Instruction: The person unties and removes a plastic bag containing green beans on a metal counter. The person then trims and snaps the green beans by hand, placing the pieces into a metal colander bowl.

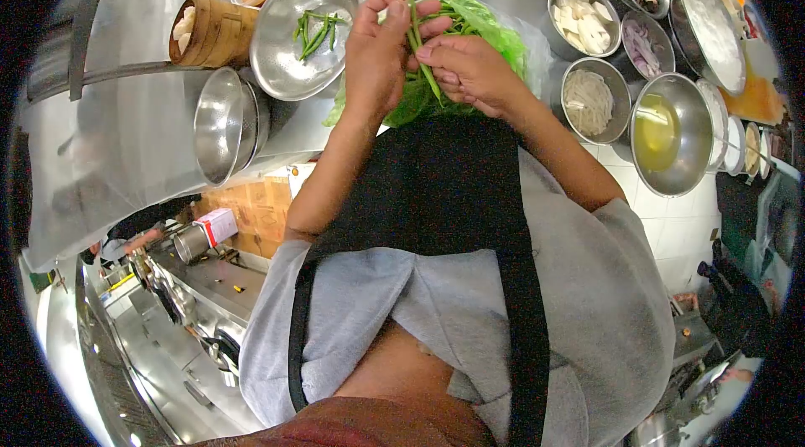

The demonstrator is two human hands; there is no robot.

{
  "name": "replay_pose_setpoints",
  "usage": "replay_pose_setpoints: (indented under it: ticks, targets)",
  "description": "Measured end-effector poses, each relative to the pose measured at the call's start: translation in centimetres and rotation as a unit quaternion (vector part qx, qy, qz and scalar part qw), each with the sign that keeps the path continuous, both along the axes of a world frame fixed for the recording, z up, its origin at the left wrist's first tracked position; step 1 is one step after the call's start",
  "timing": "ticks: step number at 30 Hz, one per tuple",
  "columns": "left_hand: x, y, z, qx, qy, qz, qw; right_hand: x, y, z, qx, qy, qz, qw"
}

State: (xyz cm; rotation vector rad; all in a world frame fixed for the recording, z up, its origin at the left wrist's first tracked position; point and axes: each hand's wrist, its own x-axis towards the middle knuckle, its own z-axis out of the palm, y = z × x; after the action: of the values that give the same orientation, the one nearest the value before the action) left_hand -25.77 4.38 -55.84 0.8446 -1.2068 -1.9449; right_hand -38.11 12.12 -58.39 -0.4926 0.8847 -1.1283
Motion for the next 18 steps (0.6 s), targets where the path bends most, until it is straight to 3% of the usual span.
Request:
replay_pose_setpoints:
  ticks: [12, 15, 18]
  targets:
    - [1.2, -0.2, 0.1, -0.009, -0.029, -0.042, 0.999, 0.2, 0.4, -1.0, -0.038, 0.094, 0.064, 0.993]
    - [2.2, -1.0, 1.0, -0.057, -0.073, -0.045, 0.995, -0.5, 1.0, 0.6, -0.057, 0.333, 0.001, 0.941]
    - [3.3, -1.7, 2.1, -0.119, -0.171, -0.093, 0.974, -1.7, 1.5, 0.3, -0.183, 0.411, -0.167, 0.877]
